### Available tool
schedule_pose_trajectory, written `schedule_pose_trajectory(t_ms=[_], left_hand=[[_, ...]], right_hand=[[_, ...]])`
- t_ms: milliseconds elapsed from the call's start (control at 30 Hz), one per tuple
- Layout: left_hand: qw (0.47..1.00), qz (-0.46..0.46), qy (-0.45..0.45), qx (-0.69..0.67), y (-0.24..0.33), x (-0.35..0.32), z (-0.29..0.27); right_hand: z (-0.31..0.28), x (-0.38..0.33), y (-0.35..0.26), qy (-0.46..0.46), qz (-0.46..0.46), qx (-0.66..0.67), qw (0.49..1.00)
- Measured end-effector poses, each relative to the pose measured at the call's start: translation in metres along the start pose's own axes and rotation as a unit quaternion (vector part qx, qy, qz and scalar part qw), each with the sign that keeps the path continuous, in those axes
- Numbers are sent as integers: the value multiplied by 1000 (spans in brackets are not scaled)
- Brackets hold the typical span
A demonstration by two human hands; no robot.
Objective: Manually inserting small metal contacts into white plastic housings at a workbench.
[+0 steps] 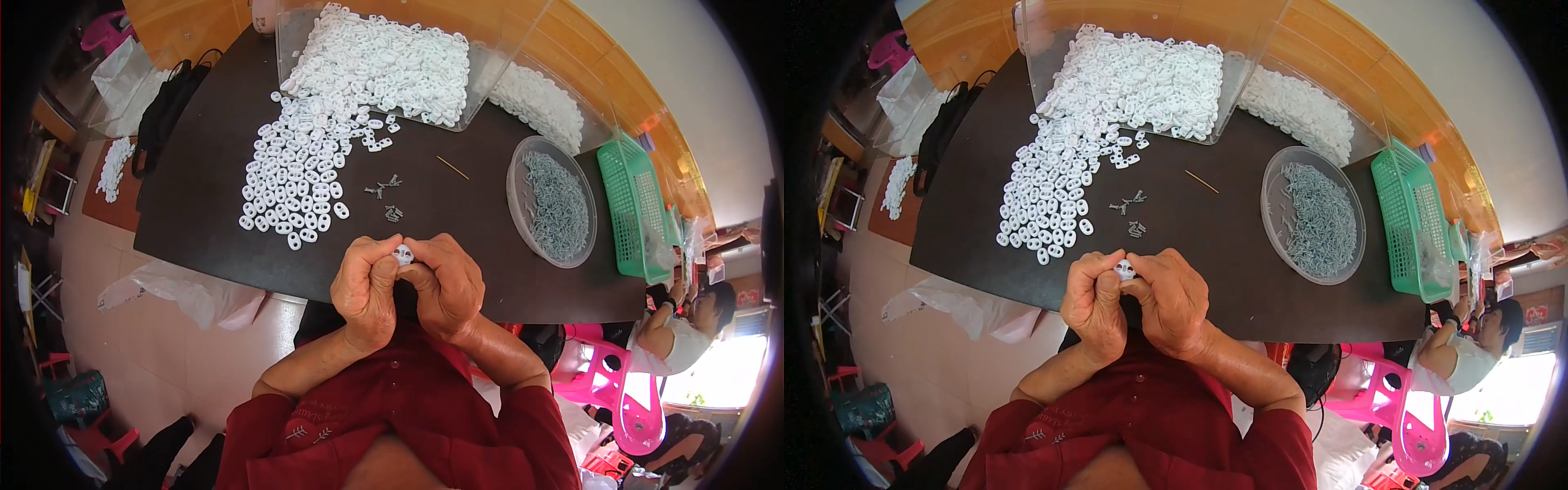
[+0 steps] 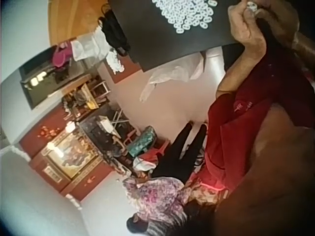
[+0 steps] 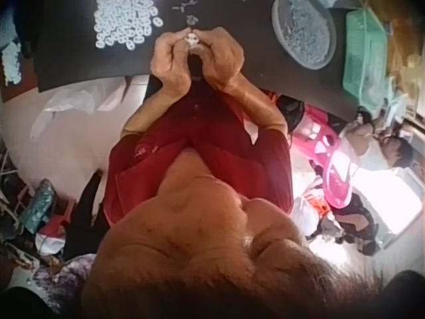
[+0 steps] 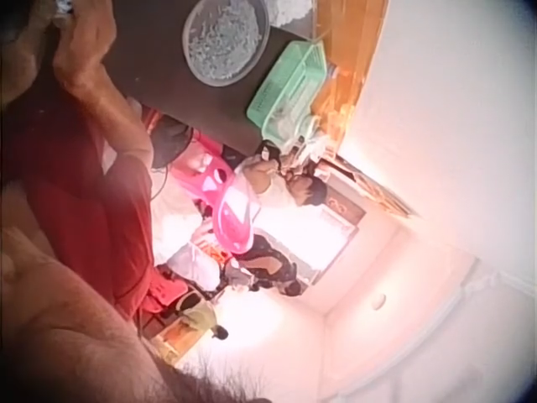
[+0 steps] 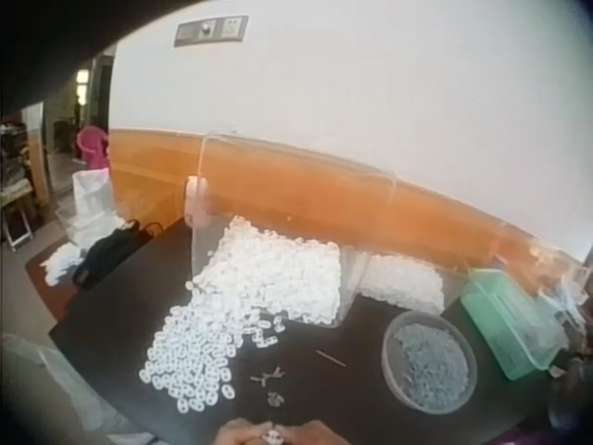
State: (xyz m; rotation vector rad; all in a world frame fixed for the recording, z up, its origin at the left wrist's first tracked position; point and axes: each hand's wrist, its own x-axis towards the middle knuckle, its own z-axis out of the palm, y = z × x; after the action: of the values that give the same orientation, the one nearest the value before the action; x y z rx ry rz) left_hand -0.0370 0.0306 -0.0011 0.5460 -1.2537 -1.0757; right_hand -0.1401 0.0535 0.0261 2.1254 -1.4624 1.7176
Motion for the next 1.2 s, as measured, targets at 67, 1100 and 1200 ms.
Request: schedule_pose_trajectory(t_ms=[67, 1100, 1200], left_hand=[[1000, 5, 4, -2, -1, 0, 1], [997, -59, -38, 13, 5, 11, -4], [984, -149, -77, -62, 4, 9, -3]], right_hand=[[1, 0, 0, 1, 7, -1, 1000], [-14, 7, 4, -39, 74, 28, 996], [-26, 11, 4, -51, 167, 56, 983]])
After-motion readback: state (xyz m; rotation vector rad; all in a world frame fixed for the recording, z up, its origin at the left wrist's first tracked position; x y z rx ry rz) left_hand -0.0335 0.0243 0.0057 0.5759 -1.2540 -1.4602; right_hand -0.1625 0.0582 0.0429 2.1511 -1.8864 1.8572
